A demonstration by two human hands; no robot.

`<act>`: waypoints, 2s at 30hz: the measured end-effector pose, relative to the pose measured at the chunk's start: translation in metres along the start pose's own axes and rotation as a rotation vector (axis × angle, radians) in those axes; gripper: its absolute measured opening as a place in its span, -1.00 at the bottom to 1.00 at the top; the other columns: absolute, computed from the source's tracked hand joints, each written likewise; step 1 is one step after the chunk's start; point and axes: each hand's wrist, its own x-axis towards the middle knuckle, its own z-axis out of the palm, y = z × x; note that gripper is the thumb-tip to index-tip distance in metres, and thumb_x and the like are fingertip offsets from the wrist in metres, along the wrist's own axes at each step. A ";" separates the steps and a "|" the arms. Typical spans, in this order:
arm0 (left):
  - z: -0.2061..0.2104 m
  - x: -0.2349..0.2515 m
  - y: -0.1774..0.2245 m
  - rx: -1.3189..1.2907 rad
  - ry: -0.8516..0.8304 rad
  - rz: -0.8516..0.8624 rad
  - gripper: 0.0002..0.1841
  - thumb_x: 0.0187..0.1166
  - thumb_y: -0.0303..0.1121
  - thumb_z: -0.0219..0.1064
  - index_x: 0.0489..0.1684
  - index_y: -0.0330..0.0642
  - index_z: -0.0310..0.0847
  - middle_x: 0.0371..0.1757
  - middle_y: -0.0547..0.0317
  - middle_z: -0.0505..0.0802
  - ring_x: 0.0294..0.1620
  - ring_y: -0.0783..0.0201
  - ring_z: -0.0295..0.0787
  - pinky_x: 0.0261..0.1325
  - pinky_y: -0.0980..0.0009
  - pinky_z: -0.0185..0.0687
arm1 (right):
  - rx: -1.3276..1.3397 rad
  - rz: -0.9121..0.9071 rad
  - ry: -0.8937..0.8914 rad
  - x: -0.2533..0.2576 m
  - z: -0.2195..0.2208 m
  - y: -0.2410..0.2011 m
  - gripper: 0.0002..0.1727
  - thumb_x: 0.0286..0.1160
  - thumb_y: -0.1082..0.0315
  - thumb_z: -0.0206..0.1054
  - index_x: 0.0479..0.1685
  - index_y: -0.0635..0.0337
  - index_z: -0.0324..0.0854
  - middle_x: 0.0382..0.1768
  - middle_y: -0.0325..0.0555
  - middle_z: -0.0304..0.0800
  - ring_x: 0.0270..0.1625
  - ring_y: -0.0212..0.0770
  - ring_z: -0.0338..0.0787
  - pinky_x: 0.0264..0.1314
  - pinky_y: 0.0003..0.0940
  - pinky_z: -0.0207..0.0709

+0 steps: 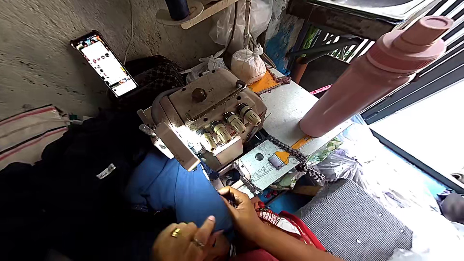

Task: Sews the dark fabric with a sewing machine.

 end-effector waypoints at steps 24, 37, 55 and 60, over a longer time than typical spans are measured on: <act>0.066 -0.050 0.059 -1.262 -0.398 -1.036 -0.26 0.56 0.36 0.13 0.06 -0.29 0.63 -0.23 0.30 0.88 -0.25 0.45 0.82 -0.05 0.40 0.75 | -0.361 0.170 -0.204 -0.021 -0.037 -0.029 -0.60 0.67 0.12 0.30 -0.36 0.30 0.74 -0.58 -0.26 0.68 -0.51 -0.60 0.57 -0.40 -0.65 0.43; 0.046 0.016 0.015 -0.185 0.169 -0.634 -0.64 0.57 -0.19 0.30 -0.23 -0.40 0.81 -0.23 0.01 0.91 -0.06 0.52 0.85 0.15 0.58 0.67 | -0.299 0.056 -0.172 0.016 -0.016 -0.040 -0.65 0.75 0.24 0.16 -0.40 0.22 0.65 -0.58 -0.37 0.65 -0.49 -0.66 0.64 -0.38 -0.72 0.53; 0.045 0.066 -0.065 0.064 -0.091 -0.804 -0.48 0.88 -0.20 -0.04 0.26 -0.56 0.66 0.27 -0.53 0.76 0.47 -0.35 0.64 0.55 -0.21 0.38 | -0.684 -0.318 0.024 0.027 -0.031 0.030 -0.41 0.60 -0.02 0.33 -0.75 0.25 0.50 -0.76 -0.16 0.46 -0.65 -0.34 0.49 -0.56 -0.42 0.40; 0.050 0.041 -0.062 0.156 0.255 -0.737 -0.52 0.81 -0.24 0.08 0.12 -0.62 0.70 0.12 -0.51 0.82 0.31 -0.28 0.78 0.45 -0.09 0.54 | -0.783 -0.279 -0.108 0.014 -0.037 0.010 -0.30 0.52 -0.34 0.23 -0.55 0.20 0.55 -0.69 -0.19 0.47 -0.63 -0.34 0.47 -0.58 -0.40 0.33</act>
